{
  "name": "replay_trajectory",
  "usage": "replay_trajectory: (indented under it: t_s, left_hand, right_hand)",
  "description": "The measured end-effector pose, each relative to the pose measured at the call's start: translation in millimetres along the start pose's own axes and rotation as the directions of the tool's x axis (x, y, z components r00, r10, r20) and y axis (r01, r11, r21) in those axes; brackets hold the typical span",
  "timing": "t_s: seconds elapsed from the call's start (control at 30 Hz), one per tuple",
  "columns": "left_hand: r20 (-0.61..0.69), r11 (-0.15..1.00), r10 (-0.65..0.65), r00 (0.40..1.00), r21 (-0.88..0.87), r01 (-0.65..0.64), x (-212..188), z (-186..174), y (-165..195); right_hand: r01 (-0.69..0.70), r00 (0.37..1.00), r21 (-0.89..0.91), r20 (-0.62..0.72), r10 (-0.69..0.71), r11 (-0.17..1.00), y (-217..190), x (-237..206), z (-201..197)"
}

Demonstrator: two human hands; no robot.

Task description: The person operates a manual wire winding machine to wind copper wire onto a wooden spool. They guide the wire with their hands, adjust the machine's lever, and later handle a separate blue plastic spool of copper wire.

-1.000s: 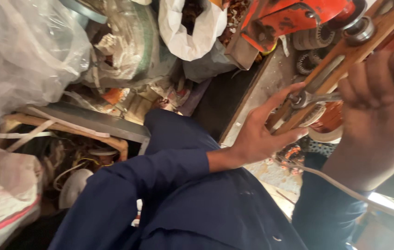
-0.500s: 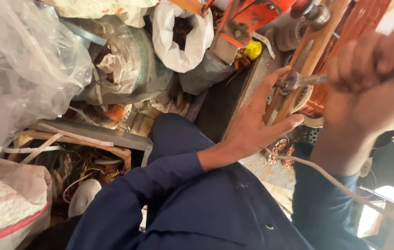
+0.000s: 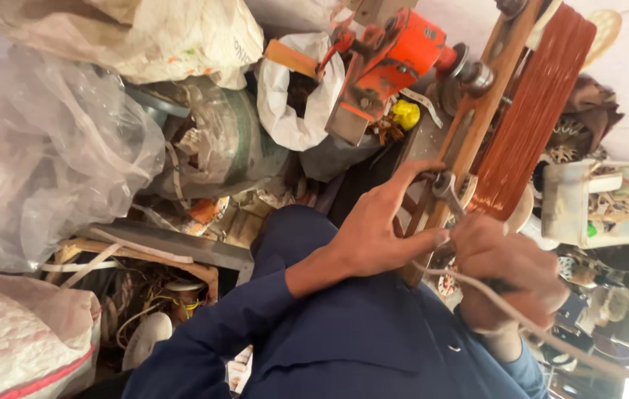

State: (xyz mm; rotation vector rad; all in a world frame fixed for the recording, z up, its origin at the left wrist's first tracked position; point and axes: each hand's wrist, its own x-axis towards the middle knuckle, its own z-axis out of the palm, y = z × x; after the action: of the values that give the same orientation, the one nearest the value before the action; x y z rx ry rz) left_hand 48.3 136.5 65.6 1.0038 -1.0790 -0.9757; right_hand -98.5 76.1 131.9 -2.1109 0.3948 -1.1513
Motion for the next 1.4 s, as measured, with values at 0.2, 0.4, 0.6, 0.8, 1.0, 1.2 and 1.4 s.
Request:
replay_trajectory:
  t_s: [0.2, 0.4, 0.6, 0.8, 1.0, 1.2, 1.4]
  left_hand:
    - [0.1, 0.994, -0.107, 0.989, -0.016, 0.109, 22, -15, 0]
    - [-0.017, 0.963, 0.086, 0.996, 0.258, -0.079, 34, -28, 17]
    - [0.341, 0.963, 0.268, 0.901, -0.088, -0.253, 33, -8, 28]
    - [0.404, 0.933, 0.356, 0.843, -0.2, -0.298, 38, 9, 8]
    - [0.26, 0.927, 0.375, 0.89, -0.105, -0.36, 34, 21, 2]
    - [0.13, 0.86, 0.507, 0.852, -0.14, -0.49, 40, 37, 0]
    - [0.203, 0.721, 0.693, 0.692, -0.178, -0.67, 54, 37, -1]
  right_hand:
    - [-0.222, 0.937, 0.053, 0.289, 0.198, 0.974, 3, 24, -13]
    - [-0.054, 0.998, -0.027, -0.043, 0.053, 0.998, 12, 32, -2]
    - [0.27, 0.923, -0.397, -0.152, -0.353, 0.877, 31, 33, -9]
    - [-0.006, 0.791, 0.385, -0.563, 0.24, 0.923, 50, 19, -39]
    - [-0.205, 0.656, 0.597, -0.504, 0.562, 0.775, 82, -1, -62]
    - [-0.548, 0.691, 0.143, -0.479, 0.542, 0.825, 117, -12, -62]
    - [-0.433, 0.75, 0.35, -0.372, 0.548, 0.831, 130, -11, -60]
